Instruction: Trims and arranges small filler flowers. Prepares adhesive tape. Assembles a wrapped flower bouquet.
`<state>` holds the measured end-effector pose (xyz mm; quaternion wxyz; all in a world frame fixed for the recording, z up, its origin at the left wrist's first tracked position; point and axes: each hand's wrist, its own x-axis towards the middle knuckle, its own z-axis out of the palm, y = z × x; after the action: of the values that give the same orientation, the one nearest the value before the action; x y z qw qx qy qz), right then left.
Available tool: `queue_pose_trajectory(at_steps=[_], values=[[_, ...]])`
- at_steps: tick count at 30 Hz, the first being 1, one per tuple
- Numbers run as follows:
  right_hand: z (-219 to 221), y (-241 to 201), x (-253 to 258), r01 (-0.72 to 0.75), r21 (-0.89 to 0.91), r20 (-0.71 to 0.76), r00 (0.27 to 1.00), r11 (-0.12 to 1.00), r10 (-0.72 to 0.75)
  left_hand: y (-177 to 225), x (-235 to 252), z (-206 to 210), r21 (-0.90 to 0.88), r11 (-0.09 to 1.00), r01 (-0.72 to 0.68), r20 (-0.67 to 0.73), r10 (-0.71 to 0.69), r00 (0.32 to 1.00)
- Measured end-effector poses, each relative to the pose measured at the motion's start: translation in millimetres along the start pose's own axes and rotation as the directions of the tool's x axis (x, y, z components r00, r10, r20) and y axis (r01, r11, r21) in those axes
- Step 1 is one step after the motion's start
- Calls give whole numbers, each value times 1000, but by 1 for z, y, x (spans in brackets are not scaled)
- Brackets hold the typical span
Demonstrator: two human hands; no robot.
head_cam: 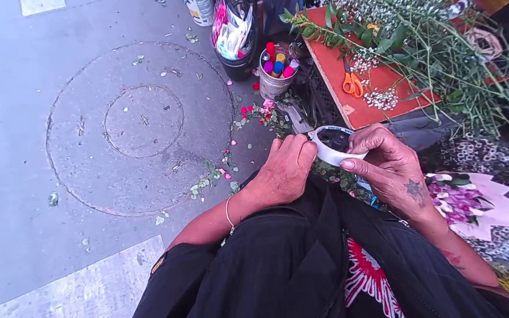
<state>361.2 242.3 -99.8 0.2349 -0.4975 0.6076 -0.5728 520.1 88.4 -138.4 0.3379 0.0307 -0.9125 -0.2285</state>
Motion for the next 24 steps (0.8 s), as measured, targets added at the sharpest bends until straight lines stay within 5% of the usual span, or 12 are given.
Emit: queue_pose_trajectory(at_steps=[12, 17, 20, 24], values=[[7, 1, 6, -22, -247, 7, 1000, 969, 25, -7, -1, -6, -121, 989, 84, 53, -78, 996], [6, 4, 11, -116, 20, 49, 992, 993, 115, -10, 1, -7, -257, 959, 118, 30, -114, 993], [1, 8, 16, -189, 273, 121, 979, 943, 161, -15, 3, -18, -536, 811, 234, 173, -165, 971], [-2, 13, 19, -236, 385, 176, 968, 892, 180, -26, 2, -18, -756, 541, 369, 314, -195, 929]])
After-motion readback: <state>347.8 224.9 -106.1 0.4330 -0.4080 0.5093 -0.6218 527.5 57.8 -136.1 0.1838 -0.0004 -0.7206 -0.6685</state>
